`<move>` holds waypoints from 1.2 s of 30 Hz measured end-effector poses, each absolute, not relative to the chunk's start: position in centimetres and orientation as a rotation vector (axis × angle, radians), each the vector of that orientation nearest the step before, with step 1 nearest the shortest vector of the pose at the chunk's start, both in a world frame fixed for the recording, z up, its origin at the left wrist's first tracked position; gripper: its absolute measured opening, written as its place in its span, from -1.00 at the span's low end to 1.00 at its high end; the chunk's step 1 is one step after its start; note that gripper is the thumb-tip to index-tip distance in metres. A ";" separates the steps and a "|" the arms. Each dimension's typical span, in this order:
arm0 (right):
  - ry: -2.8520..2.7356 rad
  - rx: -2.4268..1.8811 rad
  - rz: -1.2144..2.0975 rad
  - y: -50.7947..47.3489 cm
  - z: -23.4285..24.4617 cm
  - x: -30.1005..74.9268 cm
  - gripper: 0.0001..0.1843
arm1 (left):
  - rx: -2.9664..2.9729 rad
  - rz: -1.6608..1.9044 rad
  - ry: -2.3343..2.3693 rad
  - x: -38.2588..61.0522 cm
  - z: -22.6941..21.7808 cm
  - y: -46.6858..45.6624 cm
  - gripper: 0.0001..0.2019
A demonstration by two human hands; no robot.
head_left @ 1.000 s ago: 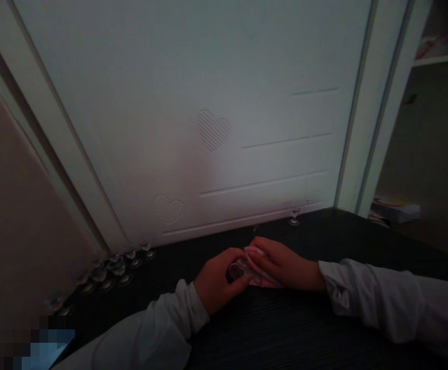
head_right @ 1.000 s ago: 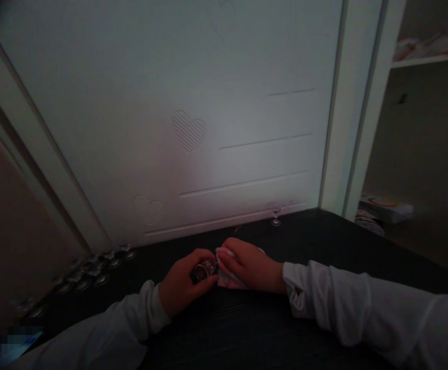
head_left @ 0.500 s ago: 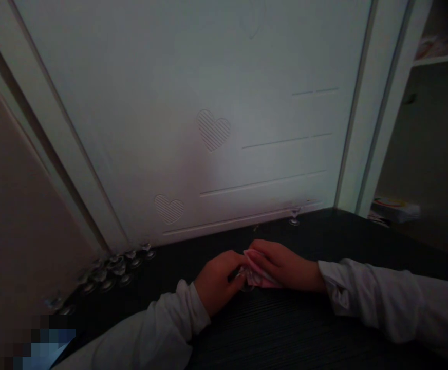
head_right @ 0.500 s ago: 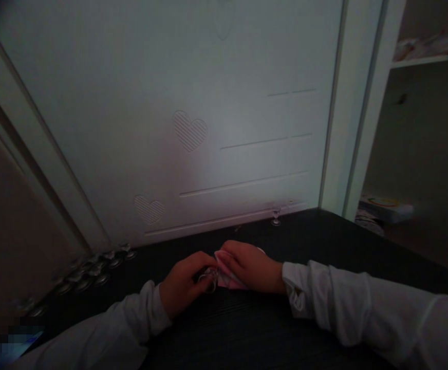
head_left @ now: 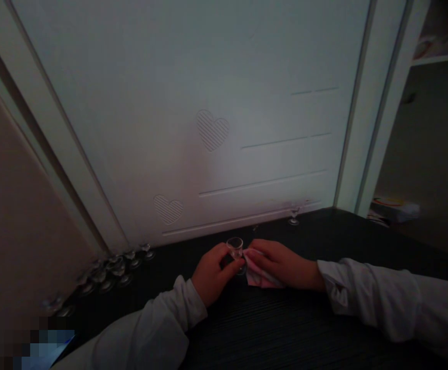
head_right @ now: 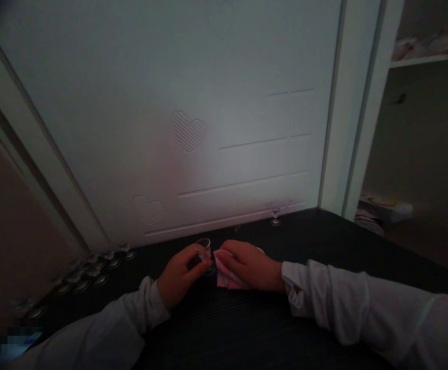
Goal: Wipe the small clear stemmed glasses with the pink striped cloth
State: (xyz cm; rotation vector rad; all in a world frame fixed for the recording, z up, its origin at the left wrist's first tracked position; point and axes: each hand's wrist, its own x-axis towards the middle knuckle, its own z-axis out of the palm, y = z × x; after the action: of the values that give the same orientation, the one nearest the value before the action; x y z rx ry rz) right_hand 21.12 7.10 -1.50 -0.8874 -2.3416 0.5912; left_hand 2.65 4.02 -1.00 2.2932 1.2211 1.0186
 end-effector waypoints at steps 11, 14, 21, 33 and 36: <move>-1.637 -0.862 1.217 6.6 -1.8 20.3 -0.67 | 2.307 0.740 1.175 2.7 -1.0 3.8 -0.79; -1.727 -0.846 1.179 6.1 -1.5 20.1 -0.68 | 2.461 0.656 1.200 2.8 -0.6 3.4 -0.80; -1.846 -0.766 1.188 5.9 -1.3 20.1 -0.66 | 2.349 0.714 1.284 2.7 -0.8 4.0 -0.78; -1.938 -0.854 1.057 6.1 -1.7 20.0 -0.75 | 2.530 0.653 1.267 2.7 -1.1 4.1 -0.69; -1.946 -0.858 1.057 6.0 -1.7 20.0 -0.75 | 2.533 0.664 1.243 2.7 -1.1 4.0 -0.71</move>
State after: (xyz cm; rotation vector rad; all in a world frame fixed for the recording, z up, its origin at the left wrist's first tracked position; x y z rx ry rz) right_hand 20.04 6.00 -1.74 -0.8584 -1.9456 1.0568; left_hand 2.69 4.02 -1.12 2.5327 1.2426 0.6635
